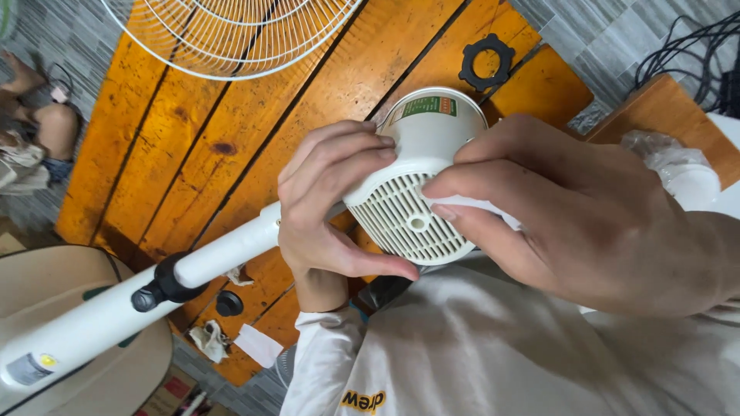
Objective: Cleaning the dust from the motor housing vents of an electric fan using a piece of tissue.
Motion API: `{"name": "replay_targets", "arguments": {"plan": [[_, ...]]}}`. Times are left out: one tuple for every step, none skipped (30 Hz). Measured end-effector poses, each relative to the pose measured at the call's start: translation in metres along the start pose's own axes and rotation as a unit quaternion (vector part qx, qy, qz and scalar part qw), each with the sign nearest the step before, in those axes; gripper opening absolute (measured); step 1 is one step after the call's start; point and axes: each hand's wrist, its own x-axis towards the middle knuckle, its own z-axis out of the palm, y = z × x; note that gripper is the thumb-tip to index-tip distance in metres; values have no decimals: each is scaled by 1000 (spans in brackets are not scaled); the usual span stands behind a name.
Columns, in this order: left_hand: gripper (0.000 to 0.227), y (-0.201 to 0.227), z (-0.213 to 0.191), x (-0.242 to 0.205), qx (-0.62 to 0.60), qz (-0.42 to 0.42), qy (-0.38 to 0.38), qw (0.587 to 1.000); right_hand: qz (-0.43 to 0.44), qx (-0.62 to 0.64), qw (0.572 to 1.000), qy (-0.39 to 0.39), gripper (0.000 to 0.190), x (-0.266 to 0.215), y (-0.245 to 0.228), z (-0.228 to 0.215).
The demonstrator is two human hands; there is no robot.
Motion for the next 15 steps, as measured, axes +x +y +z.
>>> {"name": "replay_targets", "arguments": {"plan": [[90, -3, 1, 0, 0, -3, 9, 1000, -4, -1, 1000, -8, 10, 1, 0, 0], [91, -7, 2, 0, -10, 26, 1, 1000, -2, -14, 1000, -8, 8, 1, -1, 0], [93, -11, 2, 0, -16, 55, -6, 998, -2, -27, 1000, -8, 5, 3, -1, 0], [93, -10, 2, 0, -13, 52, 3, 999, -9, -28, 999, -16, 5, 1, 0, 1], [92, -9, 3, 1, -16, 49, -2, 999, 4, -34, 999, -7, 6, -1, 0, 2], [90, -8, 2, 2, -19, 46, -8, 999, 16, -40, 999, 3, 6, -2, 1, 3], [90, -8, 3, 2, -17, 45, 1, 999, 9, -42, 999, -4, 6, -3, 0, 4], [88, -8, 3, 3, -20, 54, 0, 998, 19, -56, 998, 5, 5, -4, 0, 4], [87, -9, 3, 4, -23, 62, -2, 998, 29, -71, 997, 15, 5, -5, -1, 5], [87, -8, 2, 5, -22, 61, 6, 998, 24, -73, 997, 9, 5, -5, -1, 4], [85, -7, 2, 6, -24, 64, 2, 998, 26, -65, 997, 10, 6, -5, -2, 4], [83, -6, 2, 7, -26, 67, -2, 997, 27, -58, 998, 10, 7, -5, -2, 4], [83, -7, 2, 6, -27, 67, 5, 997, 24, -61, 998, 4, 7, -5, -2, 4], [84, -8, 3, 5, -33, 67, 0, 997, 27, -65, 997, 11, 7, -6, -2, 5], [84, -9, 4, 4, -40, 66, -5, 997, 29, -70, 997, 17, 6, -7, -2, 4]]}}
